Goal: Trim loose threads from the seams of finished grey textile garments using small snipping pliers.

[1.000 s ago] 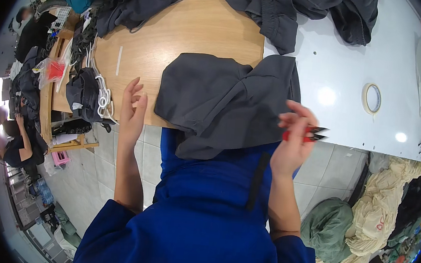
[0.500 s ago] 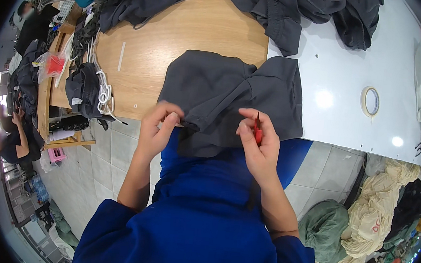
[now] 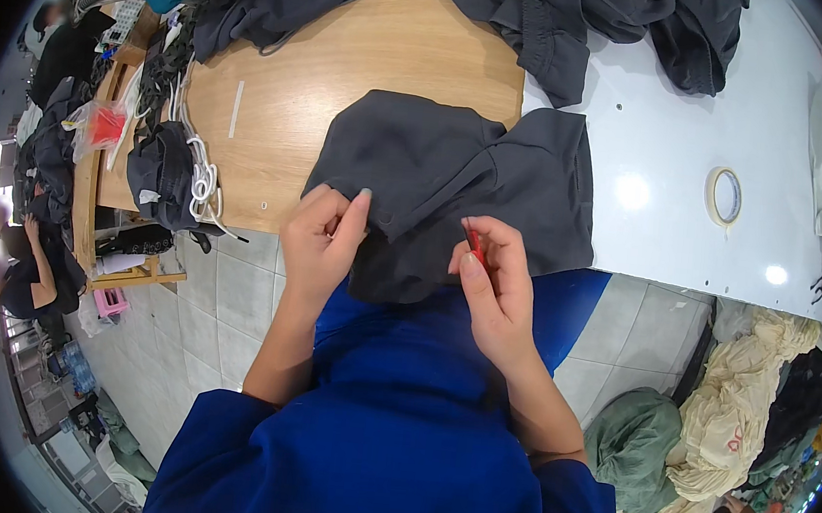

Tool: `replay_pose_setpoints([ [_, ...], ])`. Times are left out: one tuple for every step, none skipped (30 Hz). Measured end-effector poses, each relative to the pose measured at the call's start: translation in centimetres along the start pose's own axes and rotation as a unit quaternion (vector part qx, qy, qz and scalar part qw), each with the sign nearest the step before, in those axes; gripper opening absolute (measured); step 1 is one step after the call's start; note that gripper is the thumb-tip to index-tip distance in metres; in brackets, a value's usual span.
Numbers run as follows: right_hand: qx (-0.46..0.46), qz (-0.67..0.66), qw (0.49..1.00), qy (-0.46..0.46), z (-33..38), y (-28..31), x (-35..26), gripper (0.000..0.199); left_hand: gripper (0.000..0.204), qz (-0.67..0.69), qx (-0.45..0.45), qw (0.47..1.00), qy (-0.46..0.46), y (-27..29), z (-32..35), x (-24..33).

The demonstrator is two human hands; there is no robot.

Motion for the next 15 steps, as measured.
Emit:
replay_pose_setpoints([
  [0.001,-0.001,1.0,0.0,0.1,0.1,-0.1,0.029,0.025,-0.001,-0.001,1.0,0.0,-0.1,-0.2,0.3],
  [0.009,0.0,1.0,-0.006,0.1,0.4,-0.1,0.027,0.025,0.068,-0.003,0.998,0.011,-0.4,-0.6,0.2],
  [0.018,0.002,1.0,-0.011,0.1,0.7,-0.1,0.026,0.026,0.136,-0.006,0.991,0.021,-0.6,-0.9,0.1],
  [0.018,0.007,1.0,-0.013,0.2,1.0,0.1,0.027,0.012,0.171,-0.11,0.972,0.118,-2.4,-0.5,-1.9],
  [0.018,0.006,1.0,-0.012,0.1,0.9,-0.1,0.027,0.012,0.17,-0.11,0.972,0.117,-2.5,-0.4,-2.4],
  [0.018,0.003,1.0,-0.011,0.1,0.8,-0.3,0.027,0.015,0.279,-0.118,0.943,0.136,-3.3,-0.1,-3.2],
  [0.019,0.0,1.0,-0.011,0.0,0.7,-0.5,0.027,0.023,0.384,-0.125,0.902,0.152,-3.9,0.0,-3.4],
  [0.021,0.001,1.0,-0.012,0.2,0.9,-0.4,0.027,0.036,0.408,-0.126,0.884,0.191,-4.1,-0.1,-2.2],
  [0.019,0.025,0.999,-0.015,0.3,1.0,-0.4,0.027,0.036,0.409,-0.128,0.883,0.191,-4.3,0.0,-1.9],
  [0.016,0.048,0.999,-0.019,0.4,1.0,-0.3,0.028,0.035,0.442,-0.132,0.865,0.199,-4.7,0.2,-1.8],
  [0.034,0.063,0.997,-0.018,0.6,1.1,-0.5,0.028,0.035,0.475,-0.134,0.846,0.204,-5.0,0.3,-1.5],
  [0.031,0.111,0.993,0.018,0.5,1.1,-1.4,0.029,0.035,0.475,-0.136,0.845,0.204,-5.1,0.4,-1.1],
  [0.028,0.159,0.985,0.054,0.4,1.0,-2.1,0.031,0.038,0.507,-0.144,0.824,0.208,-5.4,0.5,-0.3],
  [0.028,0.159,0.985,0.054,0.3,0.9,-2.4,0.031,0.041,0.539,-0.152,0.801,0.212,-5.7,0.7,0.4],
  [0.033,0.217,0.972,0.089,0.3,0.6,-3.5,0.032,0.041,0.539,-0.152,0.801,0.212,-5.5,0.7,1.1],
])
Point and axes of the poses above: each hand's wrist, its own z-axis away from the middle knuckle, its own y-axis out of the back of the hand, x = y × z, the point moved 9 cm from there along -z, towards the middle knuckle, and after that the axes turned 4 degrees about -x, right-handed, at the moved point
